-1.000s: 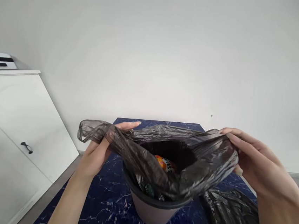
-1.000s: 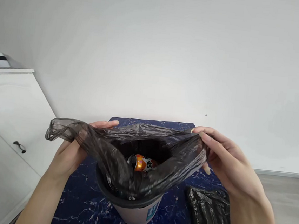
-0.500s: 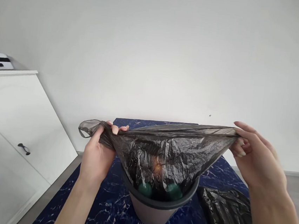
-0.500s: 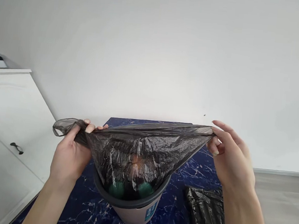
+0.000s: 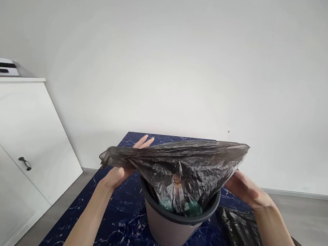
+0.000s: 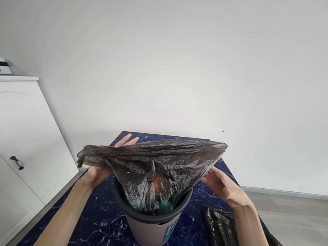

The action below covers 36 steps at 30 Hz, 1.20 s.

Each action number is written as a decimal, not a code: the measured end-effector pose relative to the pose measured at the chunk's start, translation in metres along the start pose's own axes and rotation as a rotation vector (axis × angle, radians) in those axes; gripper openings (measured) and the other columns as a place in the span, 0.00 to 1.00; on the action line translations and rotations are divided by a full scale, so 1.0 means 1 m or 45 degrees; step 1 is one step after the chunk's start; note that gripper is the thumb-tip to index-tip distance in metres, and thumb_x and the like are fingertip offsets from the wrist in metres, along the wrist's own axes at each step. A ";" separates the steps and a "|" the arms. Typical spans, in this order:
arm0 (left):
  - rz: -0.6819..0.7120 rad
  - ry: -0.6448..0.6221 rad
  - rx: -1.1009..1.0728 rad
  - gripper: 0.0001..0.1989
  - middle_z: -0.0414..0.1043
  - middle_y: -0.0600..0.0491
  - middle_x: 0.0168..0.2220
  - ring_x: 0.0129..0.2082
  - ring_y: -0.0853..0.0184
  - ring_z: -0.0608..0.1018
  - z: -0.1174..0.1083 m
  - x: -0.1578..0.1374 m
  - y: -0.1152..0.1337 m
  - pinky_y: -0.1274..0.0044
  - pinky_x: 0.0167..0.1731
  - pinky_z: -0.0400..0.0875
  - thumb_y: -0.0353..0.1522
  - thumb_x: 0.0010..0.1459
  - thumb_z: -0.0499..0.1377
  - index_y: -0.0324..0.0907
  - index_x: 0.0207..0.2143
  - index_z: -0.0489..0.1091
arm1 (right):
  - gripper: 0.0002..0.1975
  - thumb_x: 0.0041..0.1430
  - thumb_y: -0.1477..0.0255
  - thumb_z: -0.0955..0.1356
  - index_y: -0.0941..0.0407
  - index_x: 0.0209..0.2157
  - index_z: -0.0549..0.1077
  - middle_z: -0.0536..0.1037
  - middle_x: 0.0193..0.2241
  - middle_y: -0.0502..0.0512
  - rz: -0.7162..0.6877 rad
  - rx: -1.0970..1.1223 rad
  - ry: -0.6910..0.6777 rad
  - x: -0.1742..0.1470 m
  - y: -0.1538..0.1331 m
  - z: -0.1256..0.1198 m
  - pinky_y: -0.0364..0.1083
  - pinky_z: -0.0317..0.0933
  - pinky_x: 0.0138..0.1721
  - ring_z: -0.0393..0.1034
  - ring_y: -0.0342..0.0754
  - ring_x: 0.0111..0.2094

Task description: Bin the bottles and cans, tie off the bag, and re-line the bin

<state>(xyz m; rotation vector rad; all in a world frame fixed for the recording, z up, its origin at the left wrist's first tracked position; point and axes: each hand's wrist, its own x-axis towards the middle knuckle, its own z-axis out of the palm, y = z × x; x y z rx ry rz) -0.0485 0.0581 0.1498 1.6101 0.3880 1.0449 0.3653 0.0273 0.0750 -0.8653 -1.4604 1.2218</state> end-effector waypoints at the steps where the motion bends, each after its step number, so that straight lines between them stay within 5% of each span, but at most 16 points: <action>1: -0.011 -0.084 0.080 0.60 0.40 0.50 0.82 0.79 0.36 0.48 -0.002 -0.001 -0.002 0.46 0.72 0.57 0.67 0.50 0.67 0.59 0.78 0.50 | 0.53 0.31 0.28 0.76 0.49 0.53 0.79 0.80 0.56 0.68 -0.003 0.007 -0.122 0.001 0.001 0.003 0.67 0.67 0.59 0.74 0.72 0.60; 5: 0.010 -0.108 0.337 0.53 0.36 0.54 0.82 0.80 0.41 0.43 0.015 0.001 0.003 0.48 0.75 0.51 0.64 0.57 0.63 0.61 0.78 0.50 | 0.53 0.39 0.34 0.78 0.51 0.61 0.75 0.80 0.59 0.70 -0.026 0.031 -0.230 0.013 -0.012 0.023 0.69 0.62 0.65 0.69 0.72 0.65; 8: -0.083 0.132 0.335 0.34 0.48 0.56 0.80 0.81 0.50 0.46 0.038 0.002 0.014 0.54 0.77 0.47 0.57 0.71 0.52 0.60 0.74 0.61 | 0.50 0.43 0.36 0.79 0.52 0.61 0.76 0.82 0.55 0.68 -0.045 0.028 -0.140 0.024 -0.029 0.036 0.69 0.63 0.65 0.70 0.71 0.64; 11: -0.140 0.296 0.253 0.25 0.60 0.56 0.76 0.80 0.54 0.49 0.054 0.003 0.026 0.57 0.77 0.46 0.51 0.73 0.55 0.59 0.68 0.71 | 0.42 0.48 0.41 0.80 0.51 0.58 0.79 0.85 0.52 0.65 -0.065 0.016 0.009 0.033 -0.046 0.048 0.67 0.65 0.65 0.73 0.68 0.62; 14: -0.085 0.366 0.204 0.22 0.66 0.54 0.73 0.79 0.53 0.53 0.061 0.006 0.033 0.60 0.77 0.48 0.48 0.72 0.59 0.55 0.64 0.76 | 0.31 0.57 0.48 0.79 0.50 0.56 0.80 0.86 0.48 0.59 -0.020 0.064 0.227 0.039 -0.062 0.063 0.61 0.71 0.62 0.77 0.63 0.58; 18: 0.037 0.480 0.161 0.23 0.68 0.52 0.72 0.77 0.53 0.59 0.067 0.011 0.034 0.64 0.76 0.54 0.50 0.73 0.57 0.50 0.61 0.78 | 0.31 0.60 0.45 0.75 0.51 0.56 0.80 0.86 0.46 0.60 0.013 0.250 0.427 0.042 -0.082 0.081 0.60 0.78 0.53 0.79 0.65 0.55; 23: 0.047 0.440 -0.162 0.20 0.73 0.51 0.68 0.74 0.53 0.66 0.068 0.011 0.027 0.62 0.72 0.63 0.46 0.76 0.53 0.48 0.54 0.80 | 0.23 0.69 0.45 0.67 0.45 0.52 0.80 0.84 0.54 0.54 -0.217 0.373 0.264 0.042 -0.100 0.094 0.63 0.71 0.61 0.74 0.60 0.63; 25: 0.020 0.419 -0.264 0.18 0.79 0.49 0.62 0.72 0.51 0.69 0.067 0.010 0.026 0.60 0.71 0.65 0.45 0.76 0.55 0.47 0.50 0.80 | 0.18 0.70 0.47 0.67 0.43 0.46 0.79 0.85 0.42 0.50 -0.265 0.408 0.232 0.040 -0.107 0.098 0.63 0.69 0.62 0.76 0.57 0.61; 27: 0.024 0.412 -0.292 0.16 0.84 0.48 0.54 0.70 0.51 0.72 0.067 0.010 0.027 0.59 0.70 0.65 0.45 0.75 0.56 0.47 0.45 0.79 | 0.15 0.70 0.49 0.69 0.44 0.40 0.77 0.74 0.21 0.45 -0.250 0.411 0.198 0.039 -0.116 0.102 0.62 0.72 0.57 0.82 0.55 0.43; 30: 0.062 0.387 -0.284 0.17 0.85 0.50 0.43 0.66 0.53 0.76 0.070 0.010 0.032 0.60 0.68 0.67 0.45 0.76 0.55 0.47 0.40 0.78 | 0.17 0.72 0.51 0.69 0.47 0.35 0.75 0.50 0.13 0.37 -0.203 0.405 0.062 0.037 -0.126 0.111 0.53 0.75 0.40 0.56 0.43 0.15; 32: 0.100 0.396 -0.263 0.17 0.83 0.52 0.36 0.59 0.55 0.82 0.074 0.010 0.037 0.61 0.68 0.67 0.45 0.76 0.56 0.47 0.37 0.76 | 0.18 0.72 0.50 0.69 0.49 0.35 0.75 0.49 0.16 0.37 -0.182 0.409 -0.022 0.037 -0.132 0.119 0.45 0.67 0.26 0.41 0.40 0.16; 34: 0.138 0.388 -0.244 0.18 0.76 0.56 0.27 0.43 0.60 0.86 0.077 0.010 0.042 0.61 0.67 0.67 0.45 0.75 0.57 0.46 0.34 0.74 | 0.21 0.69 0.48 0.70 0.51 0.34 0.74 0.50 0.20 0.39 -0.155 0.382 -0.052 0.037 -0.136 0.126 0.40 0.51 0.18 0.39 0.40 0.18; 36: 0.147 0.324 -0.226 0.20 0.65 0.60 0.20 0.25 0.67 0.79 0.080 0.008 0.047 0.63 0.60 0.72 0.44 0.76 0.55 0.46 0.32 0.72 | 0.25 0.68 0.46 0.71 0.52 0.31 0.70 0.51 0.22 0.41 -0.082 0.299 -0.062 0.036 -0.141 0.133 0.40 0.40 0.18 0.39 0.40 0.20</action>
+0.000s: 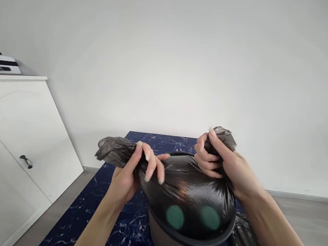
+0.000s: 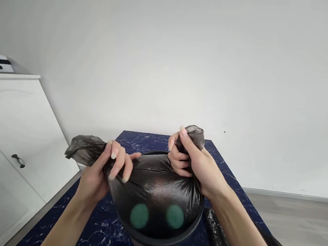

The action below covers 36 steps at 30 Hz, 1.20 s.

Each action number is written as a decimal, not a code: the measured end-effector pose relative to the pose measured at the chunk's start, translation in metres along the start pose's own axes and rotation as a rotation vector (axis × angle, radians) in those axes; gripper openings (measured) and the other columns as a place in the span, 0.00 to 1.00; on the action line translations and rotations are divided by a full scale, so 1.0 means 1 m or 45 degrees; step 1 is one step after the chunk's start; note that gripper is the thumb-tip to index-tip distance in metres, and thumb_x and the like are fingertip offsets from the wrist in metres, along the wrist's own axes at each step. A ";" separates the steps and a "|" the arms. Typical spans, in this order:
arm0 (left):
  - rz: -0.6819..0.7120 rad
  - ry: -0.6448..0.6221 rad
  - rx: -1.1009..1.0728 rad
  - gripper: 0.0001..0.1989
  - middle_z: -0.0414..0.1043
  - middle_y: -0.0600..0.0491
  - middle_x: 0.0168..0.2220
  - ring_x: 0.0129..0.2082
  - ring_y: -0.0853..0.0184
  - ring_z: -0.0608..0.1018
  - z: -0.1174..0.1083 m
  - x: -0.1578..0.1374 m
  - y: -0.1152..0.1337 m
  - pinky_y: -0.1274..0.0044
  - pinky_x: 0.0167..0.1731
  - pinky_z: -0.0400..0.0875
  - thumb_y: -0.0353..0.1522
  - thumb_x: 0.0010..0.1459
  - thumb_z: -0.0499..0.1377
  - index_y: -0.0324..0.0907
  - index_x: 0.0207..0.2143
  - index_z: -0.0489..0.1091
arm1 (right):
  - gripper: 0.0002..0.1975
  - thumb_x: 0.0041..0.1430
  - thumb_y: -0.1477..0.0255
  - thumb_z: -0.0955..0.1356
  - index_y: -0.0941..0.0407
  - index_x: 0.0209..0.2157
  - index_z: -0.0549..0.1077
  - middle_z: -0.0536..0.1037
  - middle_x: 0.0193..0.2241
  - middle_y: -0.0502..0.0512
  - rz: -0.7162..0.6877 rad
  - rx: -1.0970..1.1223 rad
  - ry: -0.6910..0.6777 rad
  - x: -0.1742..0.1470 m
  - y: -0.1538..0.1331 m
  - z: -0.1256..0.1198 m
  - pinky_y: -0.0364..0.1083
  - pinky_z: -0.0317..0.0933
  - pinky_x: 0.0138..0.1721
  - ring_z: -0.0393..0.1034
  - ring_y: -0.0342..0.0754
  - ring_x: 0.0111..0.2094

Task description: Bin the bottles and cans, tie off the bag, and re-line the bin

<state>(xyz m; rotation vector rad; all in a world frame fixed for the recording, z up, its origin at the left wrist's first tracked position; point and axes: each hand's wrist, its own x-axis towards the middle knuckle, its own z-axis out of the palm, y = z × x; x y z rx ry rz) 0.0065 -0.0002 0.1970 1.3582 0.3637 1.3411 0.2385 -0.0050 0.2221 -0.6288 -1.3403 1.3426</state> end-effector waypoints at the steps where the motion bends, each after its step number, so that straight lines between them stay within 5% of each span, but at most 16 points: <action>1: -0.014 -0.047 0.016 0.20 0.59 0.62 0.19 0.19 0.70 0.71 0.002 -0.001 0.002 0.65 0.54 0.75 0.44 0.77 0.54 0.45 0.31 0.71 | 0.26 0.68 0.45 0.70 0.53 0.29 0.67 0.51 0.22 0.41 0.065 -0.061 -0.011 0.000 -0.001 0.004 0.41 0.38 0.19 0.39 0.39 0.21; 4: -0.070 -0.127 0.155 0.22 0.50 0.62 0.20 0.18 0.71 0.57 0.008 -0.005 0.006 0.70 0.39 0.73 0.44 0.78 0.51 0.45 0.31 0.68 | 0.28 0.69 0.43 0.68 0.53 0.29 0.64 0.53 0.23 0.42 0.239 -0.283 -0.036 -0.002 -0.004 0.014 0.42 0.41 0.21 0.42 0.40 0.22; 9: -0.098 0.033 0.588 0.15 0.57 0.59 0.26 0.29 0.65 0.67 0.018 -0.016 0.007 0.71 0.39 0.69 0.46 0.76 0.53 0.48 0.39 0.68 | 0.25 0.71 0.46 0.66 0.52 0.30 0.66 0.62 0.26 0.47 0.102 -0.807 0.019 -0.004 -0.001 0.024 0.45 0.56 0.30 0.57 0.45 0.28; 13: -0.080 0.151 0.777 0.15 0.60 0.60 0.26 0.28 0.66 0.70 0.022 -0.021 0.005 0.72 0.40 0.72 0.45 0.68 0.65 0.52 0.52 0.70 | 0.14 0.74 0.62 0.63 0.51 0.33 0.71 0.74 0.31 0.54 -0.016 -1.042 -0.246 -0.008 -0.001 0.029 0.49 0.63 0.35 0.69 0.52 0.35; 17: -0.169 0.130 0.827 0.11 0.66 0.57 0.26 0.32 0.60 0.77 0.025 -0.023 0.002 0.70 0.41 0.77 0.44 0.59 0.73 0.52 0.35 0.77 | 0.16 0.64 0.80 0.62 0.50 0.45 0.76 0.81 0.40 0.56 -0.110 -1.264 -0.464 -0.011 -0.004 0.036 0.50 0.65 0.37 0.75 0.54 0.38; 20: -0.149 0.124 0.796 0.13 0.76 0.53 0.32 0.39 0.54 0.81 0.027 -0.022 0.001 0.68 0.41 0.79 0.46 0.62 0.70 0.52 0.29 0.76 | 0.10 0.66 0.77 0.63 0.51 0.37 0.74 0.80 0.34 0.56 -0.124 -1.376 -0.424 -0.011 -0.003 0.039 0.49 0.61 0.31 0.72 0.52 0.31; 25: -0.033 0.328 0.876 0.18 0.71 0.55 0.28 0.33 0.60 0.78 0.027 -0.021 0.001 0.71 0.41 0.76 0.49 0.66 0.66 0.50 0.29 0.69 | 0.08 0.72 0.63 0.68 0.51 0.37 0.74 0.78 0.30 0.51 0.021 -1.212 -0.348 -0.010 -0.006 0.029 0.48 0.59 0.29 0.70 0.50 0.29; 28: 0.003 0.385 0.891 0.18 0.72 0.56 0.29 0.32 0.62 0.77 0.025 -0.021 0.000 0.73 0.38 0.73 0.49 0.68 0.64 0.50 0.31 0.68 | 0.11 0.69 0.58 0.72 0.48 0.48 0.79 0.82 0.41 0.51 0.106 -1.036 -0.413 -0.007 -0.010 0.011 0.48 0.65 0.36 0.75 0.52 0.38; 31: 0.004 0.405 0.874 0.18 0.73 0.56 0.30 0.34 0.62 0.77 0.025 -0.021 -0.003 0.72 0.41 0.70 0.49 0.69 0.63 0.49 0.32 0.69 | 0.14 0.72 0.56 0.70 0.50 0.44 0.81 0.81 0.44 0.52 0.064 -0.905 -0.493 -0.002 -0.009 -0.005 0.48 0.67 0.45 0.74 0.51 0.44; 36: -0.025 0.413 0.786 0.17 0.69 0.57 0.29 0.32 0.64 0.74 0.028 -0.020 -0.005 0.72 0.37 0.68 0.51 0.70 0.61 0.52 0.51 0.71 | 0.21 0.77 0.55 0.65 0.54 0.35 0.77 0.79 0.39 0.53 0.024 -0.491 -0.397 0.002 0.001 -0.009 0.47 0.65 0.54 0.73 0.48 0.45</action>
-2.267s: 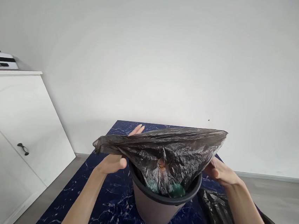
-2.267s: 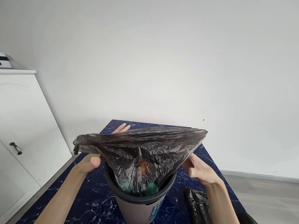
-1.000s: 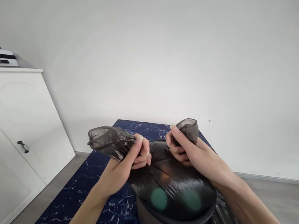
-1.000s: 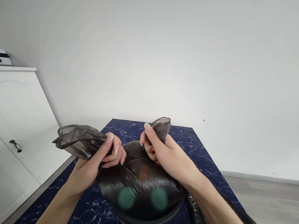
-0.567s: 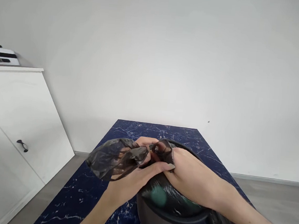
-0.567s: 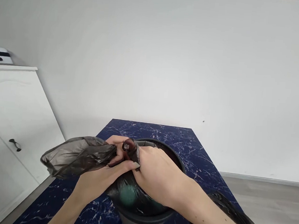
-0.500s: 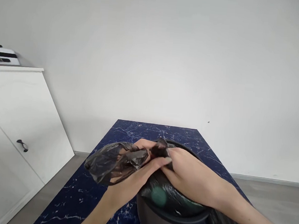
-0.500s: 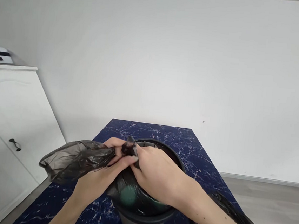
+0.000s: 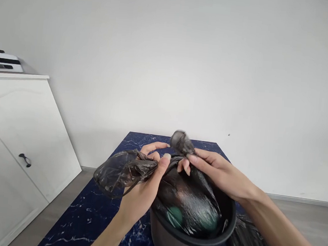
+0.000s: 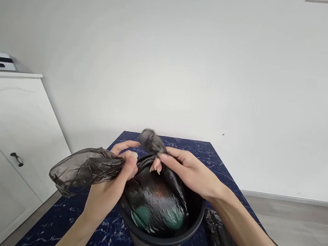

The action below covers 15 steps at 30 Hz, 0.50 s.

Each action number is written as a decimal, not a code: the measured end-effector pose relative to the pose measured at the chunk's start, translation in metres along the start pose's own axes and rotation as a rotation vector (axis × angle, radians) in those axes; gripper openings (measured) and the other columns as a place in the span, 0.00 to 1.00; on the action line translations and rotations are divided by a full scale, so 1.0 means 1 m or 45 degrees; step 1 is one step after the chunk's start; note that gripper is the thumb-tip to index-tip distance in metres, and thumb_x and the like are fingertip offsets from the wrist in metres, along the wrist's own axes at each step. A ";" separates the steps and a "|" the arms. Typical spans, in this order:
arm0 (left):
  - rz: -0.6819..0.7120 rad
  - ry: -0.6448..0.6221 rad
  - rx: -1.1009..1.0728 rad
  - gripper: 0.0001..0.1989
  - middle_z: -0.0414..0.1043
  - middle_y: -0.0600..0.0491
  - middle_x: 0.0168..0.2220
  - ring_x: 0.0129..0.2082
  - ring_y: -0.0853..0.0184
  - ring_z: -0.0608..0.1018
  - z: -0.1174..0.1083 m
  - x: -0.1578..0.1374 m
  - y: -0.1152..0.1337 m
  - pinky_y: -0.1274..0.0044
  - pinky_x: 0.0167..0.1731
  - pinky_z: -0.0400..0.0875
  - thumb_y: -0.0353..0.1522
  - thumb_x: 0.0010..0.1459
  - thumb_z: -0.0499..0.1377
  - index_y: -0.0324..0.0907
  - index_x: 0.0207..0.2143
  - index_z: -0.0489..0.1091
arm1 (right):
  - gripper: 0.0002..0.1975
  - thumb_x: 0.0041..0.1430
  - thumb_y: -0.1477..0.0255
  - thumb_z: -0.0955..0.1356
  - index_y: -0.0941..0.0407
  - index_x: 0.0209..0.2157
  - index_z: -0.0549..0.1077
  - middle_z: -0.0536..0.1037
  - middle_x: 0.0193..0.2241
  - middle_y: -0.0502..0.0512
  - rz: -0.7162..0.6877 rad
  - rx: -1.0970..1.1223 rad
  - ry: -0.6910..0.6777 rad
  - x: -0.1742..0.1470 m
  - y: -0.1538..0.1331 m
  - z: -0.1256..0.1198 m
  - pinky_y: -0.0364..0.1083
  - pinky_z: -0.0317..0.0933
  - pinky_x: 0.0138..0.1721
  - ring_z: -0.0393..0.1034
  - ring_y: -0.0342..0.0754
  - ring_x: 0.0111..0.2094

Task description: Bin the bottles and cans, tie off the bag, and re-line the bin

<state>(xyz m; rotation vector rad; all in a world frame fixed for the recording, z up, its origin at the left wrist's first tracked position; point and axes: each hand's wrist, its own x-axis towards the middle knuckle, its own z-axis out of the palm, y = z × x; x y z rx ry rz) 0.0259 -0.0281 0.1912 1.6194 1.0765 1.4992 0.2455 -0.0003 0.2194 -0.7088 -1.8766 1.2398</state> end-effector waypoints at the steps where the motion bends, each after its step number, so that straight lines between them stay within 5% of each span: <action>1: -0.009 -0.019 -0.052 0.18 0.66 0.59 0.27 0.29 0.65 0.72 0.001 0.001 0.000 0.72 0.34 0.67 0.52 0.71 0.59 0.52 0.53 0.69 | 0.21 0.77 0.55 0.66 0.54 0.33 0.75 0.78 0.36 0.52 0.000 0.135 0.054 0.001 0.001 0.002 0.48 0.65 0.55 0.73 0.48 0.43; 4: 0.017 -0.094 -0.184 0.15 0.56 0.61 0.24 0.24 0.69 0.62 0.000 0.004 0.000 0.74 0.28 0.61 0.50 0.76 0.54 0.50 0.46 0.65 | 0.18 0.75 0.57 0.68 0.54 0.34 0.75 0.66 0.22 0.44 -0.006 0.488 0.206 0.004 0.003 0.006 0.48 0.70 0.52 0.66 0.42 0.27; 8: 0.090 -0.395 -0.067 0.22 0.54 0.60 0.24 0.24 0.69 0.59 -0.009 0.006 0.003 0.73 0.31 0.62 0.48 0.79 0.47 0.46 0.35 0.66 | 0.12 0.74 0.62 0.71 0.56 0.39 0.76 0.53 0.21 0.38 -0.023 0.727 0.300 0.008 0.004 0.006 0.40 0.70 0.29 0.42 0.36 0.18; 11: 0.083 -0.682 0.091 0.25 0.56 0.60 0.23 0.24 0.69 0.62 -0.016 0.006 0.008 0.73 0.33 0.65 0.48 0.79 0.44 0.46 0.34 0.68 | 0.11 0.75 0.64 0.69 0.56 0.39 0.76 0.53 0.21 0.38 -0.036 0.809 0.257 0.008 0.006 0.004 0.35 0.59 0.19 0.39 0.36 0.18; 15: 0.200 -0.789 0.392 0.22 0.71 0.55 0.31 0.33 0.66 0.75 -0.019 0.007 0.012 0.71 0.45 0.72 0.42 0.79 0.46 0.46 0.32 0.67 | 0.14 0.78 0.62 0.67 0.56 0.38 0.74 0.58 0.20 0.39 -0.059 0.706 0.107 0.004 0.006 0.002 0.34 0.51 0.16 0.45 0.34 0.15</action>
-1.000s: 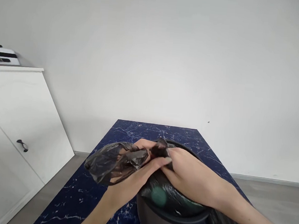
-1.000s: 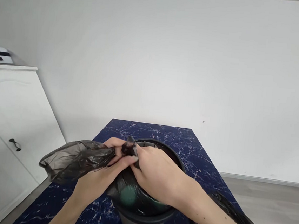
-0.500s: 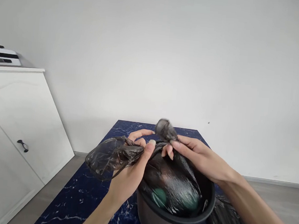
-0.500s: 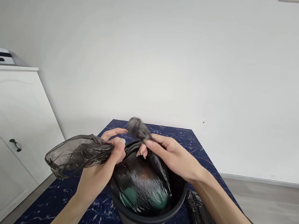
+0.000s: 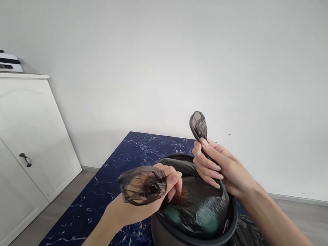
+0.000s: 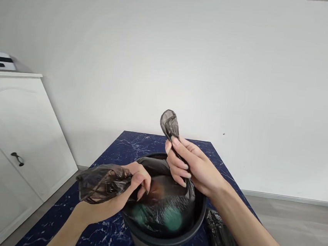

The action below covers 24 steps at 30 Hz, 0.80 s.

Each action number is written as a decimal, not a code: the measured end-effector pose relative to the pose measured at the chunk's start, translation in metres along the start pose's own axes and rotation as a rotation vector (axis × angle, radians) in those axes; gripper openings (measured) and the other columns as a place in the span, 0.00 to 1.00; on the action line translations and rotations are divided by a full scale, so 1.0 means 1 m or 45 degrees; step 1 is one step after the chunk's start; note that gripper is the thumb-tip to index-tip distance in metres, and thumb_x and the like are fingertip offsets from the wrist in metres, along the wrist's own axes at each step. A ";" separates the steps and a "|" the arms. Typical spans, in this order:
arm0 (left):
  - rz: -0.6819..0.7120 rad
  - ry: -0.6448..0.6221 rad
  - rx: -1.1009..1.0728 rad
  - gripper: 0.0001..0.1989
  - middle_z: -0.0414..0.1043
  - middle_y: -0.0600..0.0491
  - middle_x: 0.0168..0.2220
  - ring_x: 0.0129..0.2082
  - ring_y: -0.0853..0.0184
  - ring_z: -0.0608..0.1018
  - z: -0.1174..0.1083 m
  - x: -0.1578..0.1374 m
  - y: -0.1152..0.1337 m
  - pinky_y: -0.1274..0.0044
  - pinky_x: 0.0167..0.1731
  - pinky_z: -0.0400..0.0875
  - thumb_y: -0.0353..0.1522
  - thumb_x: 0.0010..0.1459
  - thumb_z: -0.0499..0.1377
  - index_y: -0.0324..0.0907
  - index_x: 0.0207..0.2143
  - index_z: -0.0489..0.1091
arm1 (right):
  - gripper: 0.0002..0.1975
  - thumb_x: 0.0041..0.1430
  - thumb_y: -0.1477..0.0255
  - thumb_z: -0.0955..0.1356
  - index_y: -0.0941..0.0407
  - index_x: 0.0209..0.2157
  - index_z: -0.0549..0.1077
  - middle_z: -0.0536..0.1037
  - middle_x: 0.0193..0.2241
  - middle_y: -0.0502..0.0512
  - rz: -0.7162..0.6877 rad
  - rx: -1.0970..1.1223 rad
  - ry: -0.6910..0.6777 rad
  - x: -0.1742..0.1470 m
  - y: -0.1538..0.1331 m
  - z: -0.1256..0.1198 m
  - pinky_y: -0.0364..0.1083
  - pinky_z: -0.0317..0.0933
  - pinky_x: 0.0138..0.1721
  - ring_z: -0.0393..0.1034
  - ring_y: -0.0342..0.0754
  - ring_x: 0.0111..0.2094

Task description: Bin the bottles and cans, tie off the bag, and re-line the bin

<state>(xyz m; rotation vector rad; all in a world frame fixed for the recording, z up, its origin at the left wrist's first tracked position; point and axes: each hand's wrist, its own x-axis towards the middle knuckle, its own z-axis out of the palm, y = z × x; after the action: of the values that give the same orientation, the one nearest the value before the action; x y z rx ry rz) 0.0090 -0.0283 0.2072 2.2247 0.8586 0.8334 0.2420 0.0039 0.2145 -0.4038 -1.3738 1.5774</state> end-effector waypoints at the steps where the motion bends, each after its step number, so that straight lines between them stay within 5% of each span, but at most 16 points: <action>1: 0.031 -0.003 0.084 0.20 0.73 0.55 0.33 0.37 0.65 0.76 0.000 0.000 -0.001 0.71 0.49 0.72 0.40 0.78 0.47 0.47 0.32 0.67 | 0.15 0.78 0.62 0.66 0.56 0.38 0.74 0.60 0.19 0.39 0.007 -0.065 -0.051 -0.001 -0.001 0.000 0.35 0.50 0.16 0.49 0.34 0.14; 4: 0.064 0.032 0.229 0.15 0.76 0.55 0.38 0.41 0.63 0.78 0.000 -0.003 -0.007 0.70 0.54 0.72 0.35 0.76 0.49 0.49 0.35 0.70 | 0.18 0.80 0.61 0.63 0.56 0.37 0.71 0.70 0.20 0.44 0.024 -0.267 -0.260 -0.003 -0.004 -0.001 0.37 0.49 0.16 0.62 0.36 0.14; 8: -0.095 0.235 0.081 0.15 0.76 0.53 0.35 0.42 0.58 0.80 0.004 -0.009 -0.017 0.69 0.50 0.77 0.43 0.73 0.55 0.51 0.34 0.73 | 0.17 0.81 0.61 0.60 0.55 0.38 0.69 0.78 0.21 0.48 0.085 -0.468 -0.524 -0.002 -0.012 0.001 0.39 0.49 0.16 0.75 0.42 0.20; 11: -0.178 0.372 -0.049 0.22 0.74 0.52 0.31 0.38 0.58 0.80 0.008 -0.007 -0.015 0.68 0.45 0.78 0.48 0.76 0.51 0.50 0.30 0.71 | 0.17 0.81 0.61 0.60 0.55 0.40 0.71 0.85 0.29 0.53 0.149 -0.707 -0.559 -0.001 -0.016 0.006 0.41 0.64 0.25 0.82 0.46 0.30; 15: -0.149 0.453 -0.149 0.27 0.68 0.55 0.27 0.29 0.64 0.75 0.010 0.003 -0.006 0.71 0.42 0.74 0.47 0.79 0.41 0.48 0.27 0.61 | 0.18 0.81 0.59 0.59 0.53 0.39 0.70 0.87 0.35 0.53 0.227 -0.939 -0.342 0.001 -0.011 0.016 0.48 0.73 0.42 0.85 0.50 0.36; 17: -0.091 0.551 -0.138 0.25 0.69 0.54 0.30 0.34 0.65 0.75 0.010 0.006 -0.003 0.71 0.45 0.72 0.46 0.80 0.42 0.47 0.29 0.60 | 0.18 0.81 0.59 0.58 0.52 0.36 0.67 0.84 0.29 0.49 0.267 -0.988 -0.183 0.004 -0.005 0.021 0.47 0.71 0.36 0.81 0.46 0.25; 20: -0.049 0.636 -0.044 0.19 0.70 0.54 0.36 0.39 0.64 0.76 0.011 0.006 -0.003 0.68 0.53 0.71 0.45 0.80 0.44 0.48 0.35 0.62 | 0.19 0.80 0.58 0.58 0.52 0.34 0.65 0.75 0.21 0.43 0.306 -0.982 0.064 0.009 0.002 0.029 0.44 0.59 0.22 0.62 0.39 0.13; 24: -0.002 0.635 0.190 0.19 0.74 0.49 0.49 0.59 0.58 0.74 0.012 -0.002 0.000 0.59 0.66 0.66 0.43 0.79 0.47 0.48 0.35 0.67 | 0.20 0.77 0.56 0.61 0.53 0.33 0.65 0.62 0.21 0.41 0.303 -0.795 0.216 0.012 0.003 0.036 0.42 0.52 0.22 0.54 0.39 0.19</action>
<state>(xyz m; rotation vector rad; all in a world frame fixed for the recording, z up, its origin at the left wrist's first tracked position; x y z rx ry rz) 0.0168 -0.0337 0.1993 2.1693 1.1819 1.3971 0.2074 -0.0068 0.2268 -1.0843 -1.7131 1.2272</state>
